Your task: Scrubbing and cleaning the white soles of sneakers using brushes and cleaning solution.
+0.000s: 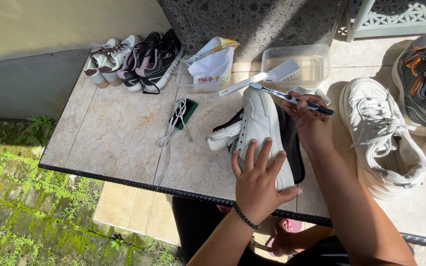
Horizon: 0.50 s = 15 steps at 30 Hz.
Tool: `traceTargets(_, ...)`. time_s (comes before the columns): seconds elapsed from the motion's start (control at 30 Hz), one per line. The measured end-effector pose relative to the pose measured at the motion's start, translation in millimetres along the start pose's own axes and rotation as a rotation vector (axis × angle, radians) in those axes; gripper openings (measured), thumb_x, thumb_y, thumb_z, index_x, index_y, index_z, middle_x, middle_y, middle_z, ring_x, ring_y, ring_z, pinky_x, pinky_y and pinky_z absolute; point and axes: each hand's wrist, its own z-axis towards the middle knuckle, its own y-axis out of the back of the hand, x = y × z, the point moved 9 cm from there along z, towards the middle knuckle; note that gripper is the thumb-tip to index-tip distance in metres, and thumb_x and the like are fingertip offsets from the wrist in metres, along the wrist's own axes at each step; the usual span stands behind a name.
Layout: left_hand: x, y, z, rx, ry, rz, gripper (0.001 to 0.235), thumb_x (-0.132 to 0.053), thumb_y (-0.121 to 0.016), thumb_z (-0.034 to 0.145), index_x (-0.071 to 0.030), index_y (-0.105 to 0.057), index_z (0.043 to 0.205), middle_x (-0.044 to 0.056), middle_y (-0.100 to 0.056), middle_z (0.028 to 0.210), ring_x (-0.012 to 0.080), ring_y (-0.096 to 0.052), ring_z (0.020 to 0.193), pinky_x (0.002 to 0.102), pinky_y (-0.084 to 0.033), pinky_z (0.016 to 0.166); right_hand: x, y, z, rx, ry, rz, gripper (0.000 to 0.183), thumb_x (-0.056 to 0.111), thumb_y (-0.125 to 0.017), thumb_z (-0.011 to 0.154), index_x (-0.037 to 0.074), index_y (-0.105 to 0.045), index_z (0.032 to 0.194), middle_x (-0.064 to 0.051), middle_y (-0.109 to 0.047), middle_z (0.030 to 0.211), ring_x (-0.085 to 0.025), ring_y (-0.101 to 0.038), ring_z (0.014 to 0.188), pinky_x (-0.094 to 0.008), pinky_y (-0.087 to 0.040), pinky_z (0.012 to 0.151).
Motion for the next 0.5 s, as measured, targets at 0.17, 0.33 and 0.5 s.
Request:
traceTargets(0.17, 3.9, -1.9, -1.6, 0.014, 0.010, -0.020, 0.072, -0.074, -0.060, 0.079, -0.021, -0.067, 0.128, 0.013, -0.053, 0.152, 0.0402, -0.041, 0.145, 0.069, -0.020, 0.113, 24.3, 20.5, -12.4, 0.004, 0.059, 0.028, 0.003, 0.011, -0.065, 0.103, 0.009, -0.062, 0.103, -0.020, -0.070, 0.117, -0.031, -0.072, 0.100, -0.034, -0.061, 0.089)
traceTargets(0.33, 0.5, -0.8, 0.2, 0.022, -0.008, -0.011, 0.072, -0.073, -0.061, 0.079, -0.020, -0.067, 0.127, 0.015, -0.052, 0.152, 0.0426, -0.041, 0.143, 0.072, -0.020, 0.111, 19.1, 5.3, -7.4, 0.015, 0.074, 0.036, 0.003, 0.009, -0.065, 0.103, 0.007, -0.064, 0.104, -0.021, -0.070, 0.120, -0.031, -0.074, 0.091, -0.036, -0.062, 0.092)
traceTargets(0.5, -0.5, -4.0, 1.1, 0.052, -0.001, -0.025, 0.071, -0.070, -0.067, 0.078, -0.019, -0.066, 0.126, 0.015, -0.052, 0.151, 0.0419, -0.038, 0.144, 0.072, -0.020, 0.110, 8.2, 6.8, -4.9, -0.067, 0.037, -0.026, 0.008, 0.013, -0.067, 0.099, 0.009, -0.061, 0.103, -0.022, -0.067, 0.128, -0.026, -0.074, 0.092, -0.034, -0.061, 0.091)
